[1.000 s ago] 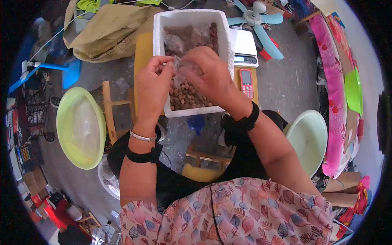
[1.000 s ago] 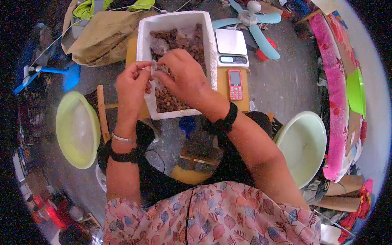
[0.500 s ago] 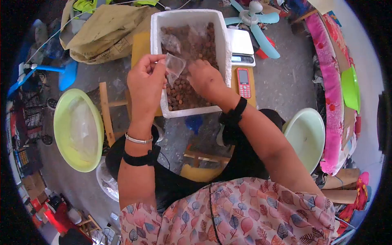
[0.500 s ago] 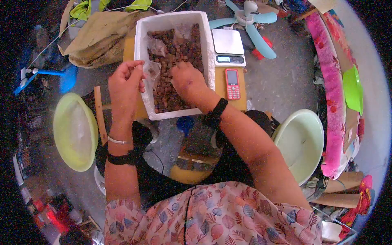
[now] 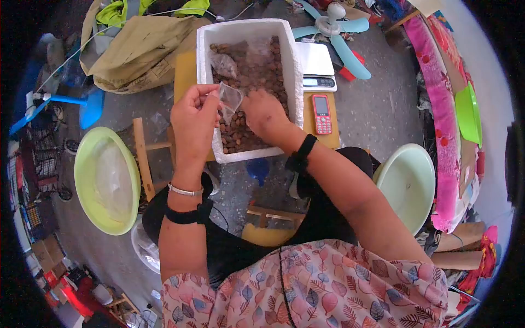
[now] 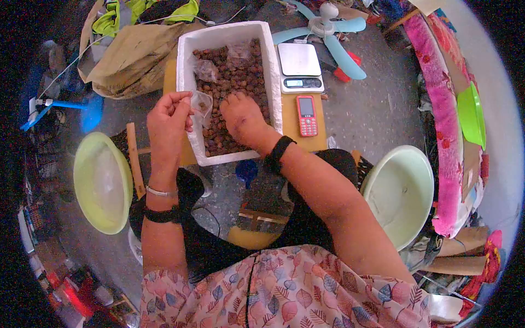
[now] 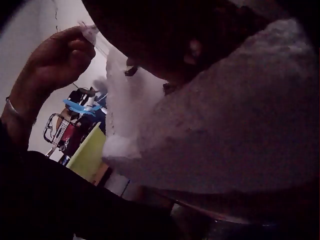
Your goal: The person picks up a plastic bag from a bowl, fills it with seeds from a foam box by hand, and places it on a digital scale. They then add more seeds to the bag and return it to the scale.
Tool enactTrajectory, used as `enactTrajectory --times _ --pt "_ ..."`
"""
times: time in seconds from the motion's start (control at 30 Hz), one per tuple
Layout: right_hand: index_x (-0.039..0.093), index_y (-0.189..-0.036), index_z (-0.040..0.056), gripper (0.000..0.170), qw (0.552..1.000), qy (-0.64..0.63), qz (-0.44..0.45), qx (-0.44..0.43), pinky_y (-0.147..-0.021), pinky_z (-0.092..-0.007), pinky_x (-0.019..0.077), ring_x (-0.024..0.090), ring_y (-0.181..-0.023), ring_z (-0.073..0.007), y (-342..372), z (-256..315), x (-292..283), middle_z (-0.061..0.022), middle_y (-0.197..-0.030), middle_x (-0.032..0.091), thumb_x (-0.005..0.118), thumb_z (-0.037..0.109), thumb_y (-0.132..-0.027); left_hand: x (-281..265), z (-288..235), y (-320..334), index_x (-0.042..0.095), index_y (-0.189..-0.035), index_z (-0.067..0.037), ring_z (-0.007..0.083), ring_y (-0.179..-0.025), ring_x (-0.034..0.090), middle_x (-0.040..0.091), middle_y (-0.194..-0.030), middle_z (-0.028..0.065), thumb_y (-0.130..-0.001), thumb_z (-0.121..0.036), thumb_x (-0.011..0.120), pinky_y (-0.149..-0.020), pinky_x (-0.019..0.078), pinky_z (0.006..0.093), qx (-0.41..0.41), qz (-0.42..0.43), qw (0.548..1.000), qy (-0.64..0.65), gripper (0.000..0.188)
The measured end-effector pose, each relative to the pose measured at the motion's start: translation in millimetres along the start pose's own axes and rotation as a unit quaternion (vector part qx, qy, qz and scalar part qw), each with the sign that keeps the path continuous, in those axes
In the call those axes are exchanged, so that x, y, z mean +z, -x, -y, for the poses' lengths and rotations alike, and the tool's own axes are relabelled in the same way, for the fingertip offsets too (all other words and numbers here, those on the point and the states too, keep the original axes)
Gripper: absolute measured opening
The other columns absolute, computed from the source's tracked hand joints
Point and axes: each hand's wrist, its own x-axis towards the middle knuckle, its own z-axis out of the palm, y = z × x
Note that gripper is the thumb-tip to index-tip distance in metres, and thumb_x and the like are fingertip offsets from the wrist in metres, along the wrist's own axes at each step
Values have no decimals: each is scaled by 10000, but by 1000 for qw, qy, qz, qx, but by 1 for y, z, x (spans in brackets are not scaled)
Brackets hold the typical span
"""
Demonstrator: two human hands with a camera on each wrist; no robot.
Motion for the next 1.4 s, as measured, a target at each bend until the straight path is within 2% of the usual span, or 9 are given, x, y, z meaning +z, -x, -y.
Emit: enactTrajectory --times 0.27,0.4,0.5,0.63,0.77,0.97,1.17,1.27,1.4 --pt "641 -998 34 201 918 -307 -213 135 -823 -408 521 638 -876 -352 -11 3 -77 -166 -967 645 711 63 -811 5 -4 0 687 -1076 -21 56 -601 549 653 -795 11 -984 -151 623 -536 466 218 -29 3 999 -16 171" --pt "633 -1009 31 239 908 -306 -287 -1 -832 -414 514 622 -949 -362 -8 25 -96 -159 -983 639 724 28 -788 11 -2 1 684 -1067 -16 52 -595 544 644 -785 6 -982 -153 625 -524 455 222 -14 3 999 -34 172" --pt "638 -1014 37 245 932 -245 -261 -61 -833 -433 510 614 -953 -370 -11 20 -78 -161 -981 638 739 43 -791 15 1 -1 686 -1060 -14 48 -598 548 642 -780 5 -977 -152 630 -518 448 220 -16 -2 999 -46 170" --pt "623 -968 33 159 956 -199 -210 40 -796 -470 501 605 -916 -389 -7 -4 -81 -172 -935 626 700 97 -844 12 -4 0 697 -1083 -14 52 -595 553 668 -789 18 -979 -153 633 -524 459 222 -10 -19 999 -27 185" --pt "631 -985 41 164 994 -106 -5 -6 -791 -475 516 604 -890 -397 13 -22 -50 -188 -915 620 658 55 -824 4 -4 -3 705 -1095 -19 52 -599 550 674 -801 25 -983 -156 627 -536 464 219 14 -32 999 -1 193" --pt "590 -911 57 162 995 -57 7 -82 -842 -439 499 600 -959 -356 21 -18 -15 -135 -907 600 685 77 -782 -2 -8 -2 704 -1093 -18 46 -602 548 675 -806 28 -985 -161 627 -541 465 215 -2 -26 1000 -4 196" --pt "582 -862 32 85 989 -118 45 -81 -764 -499 501 623 -881 -408 22 -45 12 -217 -882 618 631 42 -793 -2 -7 1 686 -1071 4 53 -605 561 661 -775 20 -971 -130 618 -529 469 220 -5 -6 1000 -6 181" --pt "602 -888 31 66 967 -232 -34 100 -749 -488 512 632 -847 -407 6 -21 -40 -208 -899 632 649 61 -853 1 -6 1 684 -1070 -2 53 -602 557 659 -778 13 -970 -132 619 -523 456 220 -20 1 1000 0 176" --pt "631 -951 28 142 903 -353 -229 87 -731 -457 520 627 -806 -390 -8 17 -100 -178 -910 641 716 97 -860 5 3 1 690 -1057 -18 56 -599 557 665 -777 14 -968 -134 622 -520 448 223 -11 3 1000 -23 162"
